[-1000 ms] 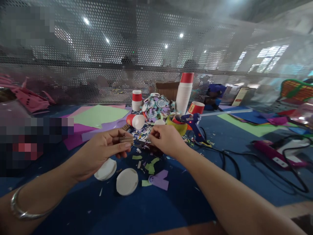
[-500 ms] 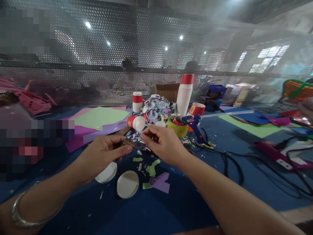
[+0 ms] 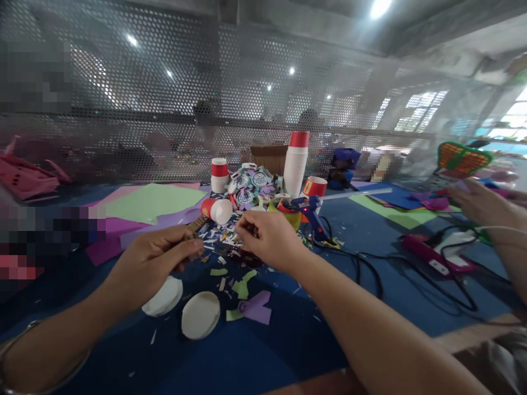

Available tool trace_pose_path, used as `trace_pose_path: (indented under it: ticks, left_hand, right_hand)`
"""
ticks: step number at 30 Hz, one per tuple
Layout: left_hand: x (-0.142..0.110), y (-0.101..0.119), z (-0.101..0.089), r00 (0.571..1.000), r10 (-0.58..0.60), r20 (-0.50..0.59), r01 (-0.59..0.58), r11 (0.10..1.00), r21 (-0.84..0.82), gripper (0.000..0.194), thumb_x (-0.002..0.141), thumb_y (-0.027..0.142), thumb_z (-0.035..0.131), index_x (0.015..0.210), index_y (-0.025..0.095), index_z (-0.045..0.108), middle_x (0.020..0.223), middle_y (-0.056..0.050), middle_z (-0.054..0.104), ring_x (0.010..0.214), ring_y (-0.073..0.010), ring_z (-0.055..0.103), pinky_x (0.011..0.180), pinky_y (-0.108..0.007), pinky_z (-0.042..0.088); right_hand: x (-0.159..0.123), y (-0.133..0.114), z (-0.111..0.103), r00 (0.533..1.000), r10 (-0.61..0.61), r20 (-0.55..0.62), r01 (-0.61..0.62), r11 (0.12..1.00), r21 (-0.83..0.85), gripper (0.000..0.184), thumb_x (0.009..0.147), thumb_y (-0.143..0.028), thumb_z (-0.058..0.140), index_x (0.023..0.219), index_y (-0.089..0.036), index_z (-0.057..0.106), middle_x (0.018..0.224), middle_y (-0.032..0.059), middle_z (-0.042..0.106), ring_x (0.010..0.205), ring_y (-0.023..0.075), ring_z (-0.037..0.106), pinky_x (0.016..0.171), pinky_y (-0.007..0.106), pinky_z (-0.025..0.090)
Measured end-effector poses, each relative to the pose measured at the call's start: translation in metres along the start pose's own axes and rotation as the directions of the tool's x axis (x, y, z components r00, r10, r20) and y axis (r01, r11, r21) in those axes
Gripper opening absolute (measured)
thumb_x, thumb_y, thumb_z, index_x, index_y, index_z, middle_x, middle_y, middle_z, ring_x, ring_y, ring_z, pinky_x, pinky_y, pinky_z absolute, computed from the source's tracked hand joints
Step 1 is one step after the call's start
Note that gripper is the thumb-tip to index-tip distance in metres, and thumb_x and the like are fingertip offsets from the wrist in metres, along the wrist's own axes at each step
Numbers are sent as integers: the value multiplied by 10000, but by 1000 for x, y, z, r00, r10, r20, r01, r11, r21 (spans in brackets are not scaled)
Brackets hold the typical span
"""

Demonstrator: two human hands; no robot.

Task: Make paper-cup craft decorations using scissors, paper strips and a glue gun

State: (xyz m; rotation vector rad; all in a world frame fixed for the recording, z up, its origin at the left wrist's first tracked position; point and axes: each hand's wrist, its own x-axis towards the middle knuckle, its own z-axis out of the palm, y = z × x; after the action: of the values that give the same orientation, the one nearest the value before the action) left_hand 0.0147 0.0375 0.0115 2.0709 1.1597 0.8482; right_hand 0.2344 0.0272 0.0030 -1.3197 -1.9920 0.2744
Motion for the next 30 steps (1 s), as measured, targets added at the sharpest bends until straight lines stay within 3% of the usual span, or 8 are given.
trace_pose_path:
  ticks: [2, 8, 12, 16, 19, 22, 27, 30]
  left_hand:
    - [1, -3, 1, 1000, -20, -2, 20, 999, -28, 316, 866, 399, 518, 632, 194, 572, 591, 36, 526, 532, -111, 497, 531, -238, 381]
    - [-1, -13, 9, 989, -23, 146, 35, 996, -82, 348, 915, 400, 429, 657, 193, 536, 582, 35, 536, 491, -106, 530, 465, -214, 393]
    - [-4, -16, 10, 996, 31, 89, -27, 999, -40, 370, 948, 417, 385, 686, 195, 524, 580, 35, 538, 479, -96, 514, 464, -212, 372]
    - [-4, -15, 7, 993, 120, -18, -119, 993, 20, 334, 948, 377, 401, 688, 194, 504, 588, 28, 528, 487, -92, 478, 481, -228, 357]
    - [-3, -16, 8, 991, 133, -18, -133, 991, -14, 333, 948, 357, 411, 671, 192, 496, 591, 32, 503, 495, -88, 465, 491, -231, 363]
    - [-3, -18, 11, 989, 146, 4, -145, 984, -106, 297, 932, 368, 470, 709, 186, 543, 653, 29, 505, 541, -88, 493, 529, -231, 402]
    - [-5, -17, 12, 992, 125, 35, -116, 976, -186, 249, 913, 408, 515, 823, 188, 591, 691, 16, 562, 551, -100, 534, 537, -243, 431]
    - [-7, -15, 10, 995, 92, 46, -79, 970, -229, 247, 902, 421, 533, 817, 192, 571, 695, 5, 604, 548, -110, 574, 536, -251, 452]
  right_hand:
    - [2, 5, -5, 999, 21, -31, -23, 996, -84, 186, 888, -283, 545, 747, -179, 607, 604, -28, 558, 537, 101, 475, 528, 222, 340]
    - [3, 16, -23, 993, 103, -64, -115, 968, -221, 222, 857, -346, 551, 714, -187, 610, 595, -5, 590, 516, 125, 481, 523, 247, 333]
    - [-4, 26, -37, 976, 217, -10, -207, 913, -351, 265, 841, -409, 536, 696, -198, 604, 631, 13, 640, 538, 144, 537, 542, 258, 363]
    - [-23, 38, -53, 956, 287, -58, -287, 876, -389, 310, 815, -469, 521, 741, -199, 654, 622, 39, 664, 544, 186, 573, 559, 299, 386]
    - [-43, 47, -66, 910, 378, -172, -416, 828, -376, 335, 755, -535, 541, 717, -224, 662, 588, 28, 663, 520, 204, 585, 563, 324, 401]
    - [-58, 54, -75, 847, 447, -289, -529, 766, -364, 243, 723, -468, 596, 671, -237, 647, 562, 27, 657, 511, 211, 584, 567, 341, 403]
    - [-61, 67, -79, 759, 529, -380, -637, 725, -263, 159, 699, -382, 700, 653, -242, 640, 610, 47, 692, 585, 234, 632, 606, 353, 437]
    - [-52, 75, -77, 750, 563, -346, -644, 741, -191, 183, 682, -380, 738, 700, -217, 655, 669, 77, 712, 644, 243, 647, 660, 364, 455]
